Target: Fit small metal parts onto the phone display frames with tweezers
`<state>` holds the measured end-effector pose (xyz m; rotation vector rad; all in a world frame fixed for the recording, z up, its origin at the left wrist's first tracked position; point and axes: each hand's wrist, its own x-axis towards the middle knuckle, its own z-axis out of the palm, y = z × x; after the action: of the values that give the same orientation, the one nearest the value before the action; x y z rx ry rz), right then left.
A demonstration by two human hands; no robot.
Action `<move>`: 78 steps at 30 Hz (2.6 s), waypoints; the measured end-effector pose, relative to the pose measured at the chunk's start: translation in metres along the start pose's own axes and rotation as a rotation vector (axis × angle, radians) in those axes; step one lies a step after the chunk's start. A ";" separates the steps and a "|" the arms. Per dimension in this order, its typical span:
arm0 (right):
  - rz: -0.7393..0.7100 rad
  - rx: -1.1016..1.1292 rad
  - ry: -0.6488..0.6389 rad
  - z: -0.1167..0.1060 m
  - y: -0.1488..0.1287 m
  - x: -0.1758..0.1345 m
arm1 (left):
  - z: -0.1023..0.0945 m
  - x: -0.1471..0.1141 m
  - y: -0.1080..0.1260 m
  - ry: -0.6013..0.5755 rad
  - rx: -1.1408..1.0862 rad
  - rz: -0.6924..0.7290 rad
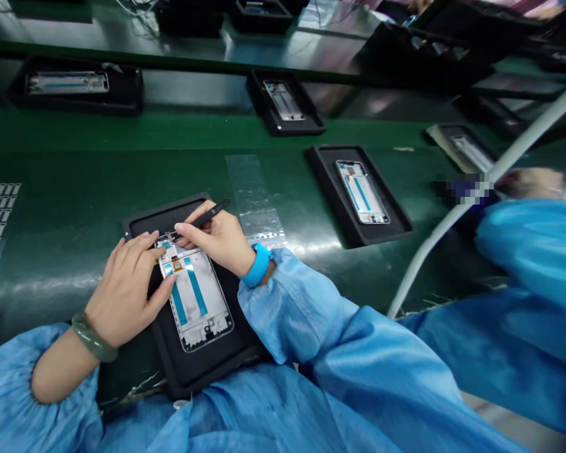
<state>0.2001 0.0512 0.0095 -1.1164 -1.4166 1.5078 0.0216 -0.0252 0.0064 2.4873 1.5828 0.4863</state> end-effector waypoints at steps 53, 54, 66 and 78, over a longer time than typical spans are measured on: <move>-0.088 -0.117 -0.056 -0.003 0.002 0.001 | -0.004 0.004 0.004 -0.019 0.128 0.056; -0.096 -0.134 -0.059 -0.002 0.003 0.000 | -0.005 0.004 0.005 -0.018 0.131 0.053; -0.249 -0.008 0.019 -0.008 -0.015 0.014 | -0.001 0.004 0.012 0.009 0.162 -0.007; -0.242 -0.186 -0.123 -0.006 0.001 0.024 | 0.003 0.002 0.013 0.014 0.168 -0.018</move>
<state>0.1977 0.0756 0.0065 -0.9326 -1.7382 1.3113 0.0347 -0.0288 0.0079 2.5923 1.7166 0.3832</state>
